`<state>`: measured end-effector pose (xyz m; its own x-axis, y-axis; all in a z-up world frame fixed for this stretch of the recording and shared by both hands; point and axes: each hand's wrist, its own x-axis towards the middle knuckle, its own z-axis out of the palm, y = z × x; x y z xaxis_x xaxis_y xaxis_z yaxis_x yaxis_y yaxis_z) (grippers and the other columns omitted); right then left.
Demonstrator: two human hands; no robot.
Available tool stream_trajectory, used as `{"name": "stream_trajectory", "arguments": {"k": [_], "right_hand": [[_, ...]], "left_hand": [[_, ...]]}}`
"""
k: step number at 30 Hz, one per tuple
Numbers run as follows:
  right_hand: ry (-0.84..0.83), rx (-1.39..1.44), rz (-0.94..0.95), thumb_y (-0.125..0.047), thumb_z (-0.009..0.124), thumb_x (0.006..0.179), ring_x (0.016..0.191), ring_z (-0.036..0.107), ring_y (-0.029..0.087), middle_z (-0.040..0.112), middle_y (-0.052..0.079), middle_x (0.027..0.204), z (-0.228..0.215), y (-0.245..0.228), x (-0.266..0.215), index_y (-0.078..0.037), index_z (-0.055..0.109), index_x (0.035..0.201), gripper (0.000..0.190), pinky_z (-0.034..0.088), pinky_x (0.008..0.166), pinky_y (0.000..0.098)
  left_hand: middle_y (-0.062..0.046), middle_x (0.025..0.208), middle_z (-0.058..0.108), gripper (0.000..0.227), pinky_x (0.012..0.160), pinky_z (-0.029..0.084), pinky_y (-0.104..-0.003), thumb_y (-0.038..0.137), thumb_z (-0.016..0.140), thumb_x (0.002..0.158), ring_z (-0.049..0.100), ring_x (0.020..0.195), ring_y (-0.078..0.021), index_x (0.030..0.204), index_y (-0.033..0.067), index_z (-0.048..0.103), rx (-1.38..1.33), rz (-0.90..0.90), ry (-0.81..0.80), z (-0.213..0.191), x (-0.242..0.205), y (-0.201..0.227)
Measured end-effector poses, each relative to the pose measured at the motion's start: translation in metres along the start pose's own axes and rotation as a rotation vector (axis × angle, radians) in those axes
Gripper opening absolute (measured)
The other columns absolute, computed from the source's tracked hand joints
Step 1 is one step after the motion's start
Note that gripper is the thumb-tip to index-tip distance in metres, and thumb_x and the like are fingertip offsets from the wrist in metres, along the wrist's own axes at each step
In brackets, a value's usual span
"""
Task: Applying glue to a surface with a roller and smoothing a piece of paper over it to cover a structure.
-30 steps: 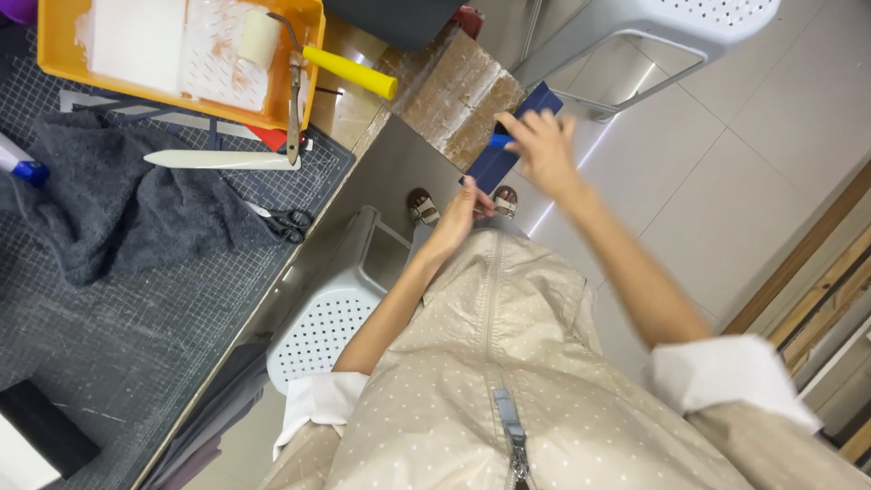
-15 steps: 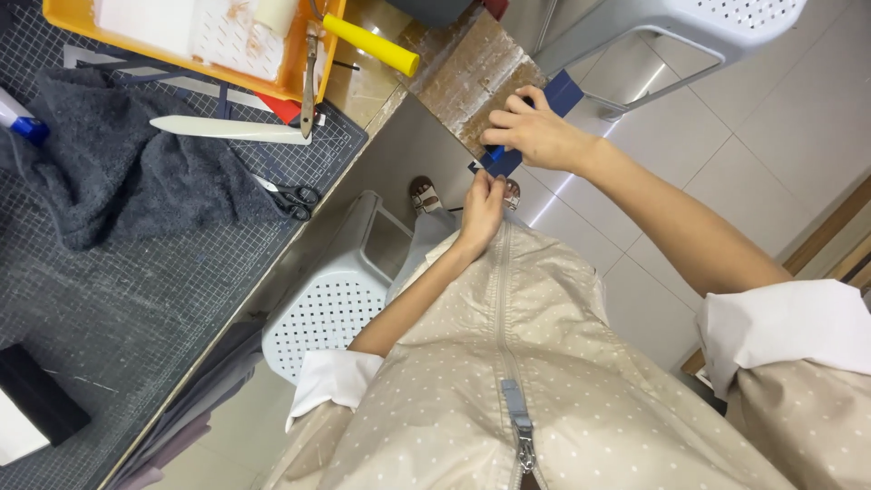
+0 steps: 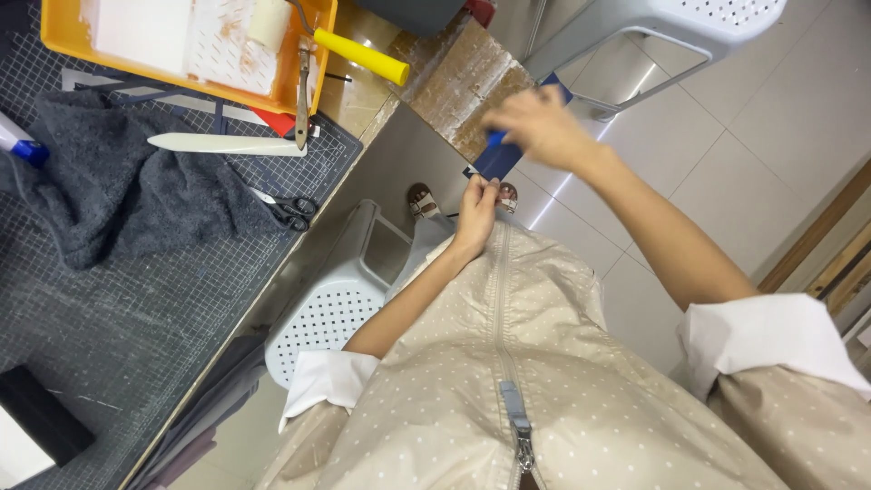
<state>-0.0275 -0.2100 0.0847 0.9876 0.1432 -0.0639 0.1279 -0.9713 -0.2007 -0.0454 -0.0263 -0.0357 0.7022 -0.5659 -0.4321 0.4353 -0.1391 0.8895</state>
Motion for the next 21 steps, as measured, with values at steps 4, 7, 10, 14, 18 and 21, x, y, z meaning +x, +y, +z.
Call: {"name": "stream_trajectory", "arguments": {"k": [4,7,10,14,18,21], "right_hand": [[0.228,0.116,0.799,-0.016,0.07,0.105,0.11,0.055,0.038,0.057,0.016,0.112,0.047,0.039,-0.044,-0.019,0.031,0.159,0.066,0.034,0.093,0.0689],[0.212,0.074,0.721,-0.022,0.064,0.106,0.103,0.051,0.03,0.052,0.009,0.108,0.058,-0.008,-0.043,-0.024,0.029,0.16,0.064,0.032,0.092,0.0587],[0.195,0.014,0.615,-0.03,0.054,0.107,0.094,0.044,0.019,0.045,-0.002,0.102,0.069,-0.06,-0.04,-0.03,0.026,0.161,0.062,0.03,0.09,0.0435],[0.37,-0.094,0.772,-0.024,0.062,0.107,0.095,0.047,0.02,0.047,0.003,0.103,0.061,-0.019,-0.037,-0.02,0.033,0.158,0.059,0.034,0.086,0.0417],[0.092,-0.079,0.765,-0.036,0.056,0.104,0.1,0.051,0.02,0.054,0.002,0.105,0.081,-0.071,-0.034,-0.028,0.038,0.155,0.055,0.036,0.09,0.045],[0.377,-0.149,0.563,-0.028,0.053,0.107,0.09,0.048,0.021,0.049,0.0,0.098,0.079,-0.017,-0.036,-0.026,0.041,0.154,0.049,0.033,0.084,0.0426]], "left_hand": [[-0.011,0.08,0.072,0.025,0.085,0.052,-0.034,0.023,0.049,0.104,0.069,0.087,-0.0193,0.084,0.0091,0.055,-0.073,-0.012,-0.003,-0.003,0.002,-0.009],[-0.011,0.081,0.073,0.026,0.084,0.052,-0.034,0.023,0.048,0.104,0.067,0.083,-0.0179,0.084,0.0088,0.057,-0.073,-0.053,0.003,-0.001,0.002,-0.005],[-0.011,0.079,0.073,0.028,0.084,0.054,-0.036,0.026,0.047,0.105,0.071,0.085,-0.021,0.084,0.01,0.055,-0.007,-0.055,-0.013,-0.005,0.001,-0.008],[-0.009,0.078,0.072,0.028,0.083,0.053,-0.033,0.025,0.047,0.105,0.067,0.082,-0.0182,0.083,0.0106,0.055,-0.028,-0.042,-0.002,0.0,-0.001,-0.004],[-0.009,0.079,0.07,0.028,0.083,0.054,-0.035,0.025,0.047,0.106,0.066,0.085,-0.0194,0.085,0.0089,0.055,0.02,-0.022,-0.01,-0.007,0.0,-0.008],[-0.008,0.077,0.065,0.026,0.082,0.055,-0.033,0.026,0.045,0.105,0.068,0.083,-0.0193,0.085,0.0103,0.05,-0.001,-0.008,-0.02,-0.004,0.0,0.002]]}}
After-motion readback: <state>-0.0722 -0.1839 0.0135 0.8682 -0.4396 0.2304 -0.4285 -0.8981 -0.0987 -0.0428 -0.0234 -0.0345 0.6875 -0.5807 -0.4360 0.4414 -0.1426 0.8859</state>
